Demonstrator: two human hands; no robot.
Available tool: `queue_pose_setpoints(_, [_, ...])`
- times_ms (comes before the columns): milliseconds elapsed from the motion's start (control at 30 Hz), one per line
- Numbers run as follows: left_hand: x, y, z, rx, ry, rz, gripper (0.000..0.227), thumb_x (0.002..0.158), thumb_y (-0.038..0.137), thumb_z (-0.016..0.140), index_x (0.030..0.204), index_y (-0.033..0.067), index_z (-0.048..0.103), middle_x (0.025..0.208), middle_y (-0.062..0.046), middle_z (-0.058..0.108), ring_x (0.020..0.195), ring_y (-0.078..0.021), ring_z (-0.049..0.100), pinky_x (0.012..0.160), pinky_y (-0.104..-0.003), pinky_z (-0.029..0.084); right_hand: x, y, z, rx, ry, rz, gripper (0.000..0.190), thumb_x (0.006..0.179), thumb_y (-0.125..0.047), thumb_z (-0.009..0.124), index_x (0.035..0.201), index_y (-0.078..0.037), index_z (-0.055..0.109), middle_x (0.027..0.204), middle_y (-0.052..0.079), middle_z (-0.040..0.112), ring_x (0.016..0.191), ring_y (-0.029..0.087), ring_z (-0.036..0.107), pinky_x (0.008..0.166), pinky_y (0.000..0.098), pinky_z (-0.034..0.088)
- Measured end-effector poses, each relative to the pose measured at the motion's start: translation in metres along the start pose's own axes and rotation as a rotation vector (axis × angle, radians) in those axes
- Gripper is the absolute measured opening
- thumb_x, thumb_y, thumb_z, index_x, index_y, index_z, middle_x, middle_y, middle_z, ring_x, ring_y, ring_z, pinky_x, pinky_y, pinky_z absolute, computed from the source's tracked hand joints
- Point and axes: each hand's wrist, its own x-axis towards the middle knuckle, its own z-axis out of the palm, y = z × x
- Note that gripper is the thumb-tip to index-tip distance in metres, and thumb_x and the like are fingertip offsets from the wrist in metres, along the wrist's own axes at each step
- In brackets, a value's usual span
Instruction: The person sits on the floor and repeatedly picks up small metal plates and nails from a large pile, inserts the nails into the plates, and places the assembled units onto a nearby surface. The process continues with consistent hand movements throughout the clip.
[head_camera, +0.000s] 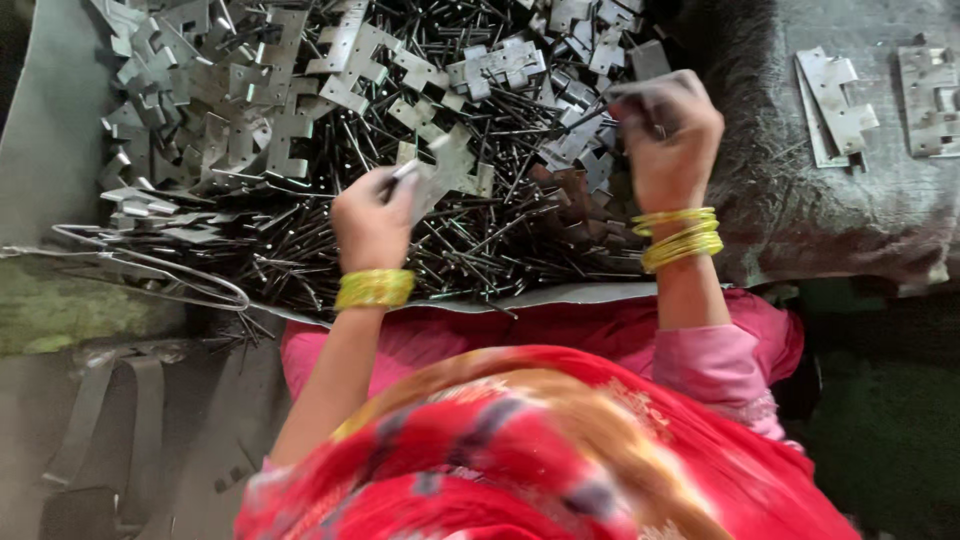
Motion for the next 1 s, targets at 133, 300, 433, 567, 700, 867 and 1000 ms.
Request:
queue_pose_setpoints(133, [-0.029, -0.037, -0.005, -0.784, -0.002, -0.244, 0.035, 0.087, 0.001, 0.078, 0.120, -0.0069, 0.071, 0.104, -0.008, 0.076, 0.088, -0.0109, 0.071, 0.082, -0.024, 0.058, 0.005, 0.053, 0.028, 1.097, 0.444, 0.473, 0.022, 0.094, -0.011, 0.082, 0.106, -0.001, 0.066, 0.098, 0.015, 0.073, 0.085, 0.028, 0.075, 0.077, 0.0441, 0.067])
queue_pose_setpoints(300, [-0.041, -0.014, 0.029, -0.869, -0.008, -0.301, 0.037, 0.085, 0.001, 0.078, 0.120, -0.0065, 0.070, 0.105, -0.008, 0.076, 0.088, -0.0098, 0.071, 0.082, -0.022, 0.058, -0.043, 0.063, 0.071, 1.081, -0.002, 1.081, 0.027, 0.091, -0.011, 0.064, 0.116, -0.002, 0.059, 0.097, 0.013, 0.076, 0.084, 0.029, 0.078, 0.067, 0.0553, 0.066])
queue_pose_setpoints(433, [-0.054, 0.034, 0.078, -0.781, -0.075, -0.234, 0.035, 0.087, 0.003, 0.078, 0.120, -0.0054, 0.070, 0.102, -0.007, 0.074, 0.084, -0.0097, 0.066, 0.075, -0.023, 0.055, -0.089, 0.037, 0.073, 1.114, 0.010, 1.213, 0.034, 0.098, -0.025, 0.064, 0.122, -0.001, 0.064, 0.101, 0.012, 0.076, 0.084, 0.029, 0.076, 0.073, 0.0512, 0.065])
queue_pose_setpoints(567, [-0.085, 0.052, 0.113, 0.200, 0.066, 0.222, 0.032, 0.077, 0.019, 0.093, 0.104, 0.0130, 0.079, 0.100, -0.007, 0.075, 0.092, -0.0198, 0.066, 0.081, -0.029, 0.053, -0.105, 0.030, 0.062, 1.372, 0.032, 1.149, 0.038, 0.095, -0.036, 0.060, 0.118, -0.006, 0.065, 0.102, 0.013, 0.075, 0.084, 0.029, 0.075, 0.077, 0.0470, 0.064])
queue_pose_setpoints(700, [-0.096, 0.048, 0.108, -0.219, 0.025, 0.055, 0.038, 0.078, 0.003, 0.080, 0.113, -0.0023, 0.067, 0.103, -0.017, 0.071, 0.090, -0.0235, 0.067, 0.080, -0.034, 0.054, -0.118, 0.022, 0.076, 1.292, -0.048, 0.982, 0.028, 0.103, -0.019, 0.067, 0.124, -0.002, 0.063, 0.115, 0.019, 0.074, 0.093, 0.030, 0.072, 0.080, 0.0435, 0.061])
queue_pose_setpoints(867, [-0.051, 0.036, 0.032, -0.721, -0.384, -0.219, 0.019, 0.090, 0.007, 0.076, 0.107, -0.0009, 0.075, 0.098, -0.012, 0.075, 0.085, -0.0145, 0.066, 0.081, -0.034, 0.056, -0.110, -0.019, 0.088, 0.789, -0.262, 0.477, 0.042, 0.100, -0.012, 0.075, 0.137, -0.003, 0.057, 0.118, 0.005, 0.070, 0.104, 0.015, 0.065, 0.091, 0.0317, 0.055])
queue_pose_setpoints(1000, [-0.010, 0.019, -0.021, -0.013, -0.699, 0.093, 0.025, 0.089, 0.016, 0.075, 0.112, 0.0058, 0.075, 0.096, -0.005, 0.078, 0.084, -0.0107, 0.069, 0.080, -0.030, 0.056, -0.074, -0.037, 0.060, 0.288, -0.863, 0.246, 0.034, 0.083, -0.008, 0.082, 0.113, 0.002, 0.069, 0.089, 0.001, 0.074, 0.082, 0.008, 0.063, 0.074, 0.0280, 0.056])
